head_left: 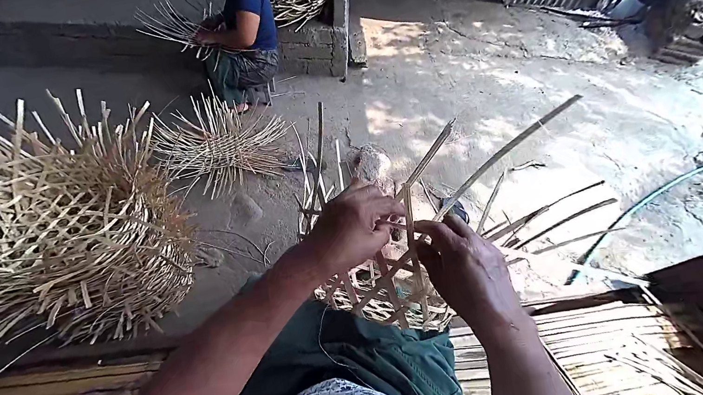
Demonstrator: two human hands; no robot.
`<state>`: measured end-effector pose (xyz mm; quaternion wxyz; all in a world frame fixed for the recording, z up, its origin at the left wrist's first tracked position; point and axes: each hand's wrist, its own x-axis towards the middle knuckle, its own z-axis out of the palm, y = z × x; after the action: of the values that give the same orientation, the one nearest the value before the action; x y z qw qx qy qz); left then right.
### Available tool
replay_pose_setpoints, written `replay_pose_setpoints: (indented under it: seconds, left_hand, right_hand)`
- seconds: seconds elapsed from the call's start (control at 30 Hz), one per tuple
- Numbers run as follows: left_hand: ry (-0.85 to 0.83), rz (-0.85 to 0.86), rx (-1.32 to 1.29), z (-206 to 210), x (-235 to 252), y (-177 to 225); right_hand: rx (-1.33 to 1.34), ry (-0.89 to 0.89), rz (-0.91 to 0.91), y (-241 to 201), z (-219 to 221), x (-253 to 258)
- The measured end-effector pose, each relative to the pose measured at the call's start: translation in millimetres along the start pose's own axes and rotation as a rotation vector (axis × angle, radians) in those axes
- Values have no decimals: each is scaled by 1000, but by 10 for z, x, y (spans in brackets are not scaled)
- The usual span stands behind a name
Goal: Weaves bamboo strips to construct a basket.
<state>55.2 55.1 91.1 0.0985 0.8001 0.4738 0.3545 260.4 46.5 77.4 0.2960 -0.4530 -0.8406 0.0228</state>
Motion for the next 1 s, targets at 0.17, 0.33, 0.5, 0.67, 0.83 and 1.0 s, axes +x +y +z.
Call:
replay_pose_setpoints:
  seconds: [0.17,0.33,0.5,0.67,0.83,1.0]
  left_hand:
    - [-128,-305,-243,-180,87,10]
    - [-73,-147,-426,-43,-29,-98]
    - [265,251,24,90,-103,2]
    - [-39,447,407,66,1,-90]
    - [85,286,299,-162,46,-91]
    - [183,202,189,-24,-22,80]
  right_hand:
    - [111,-56,-60,68,16,40]
    - [131,-122,73,150,-5,75]
    - [156,-228,154,114,-49,138]
    - [253,148,51,113,140,-11]
    - [376,329,180,170,193,-155]
    - [466,381,297,210,282,-104]
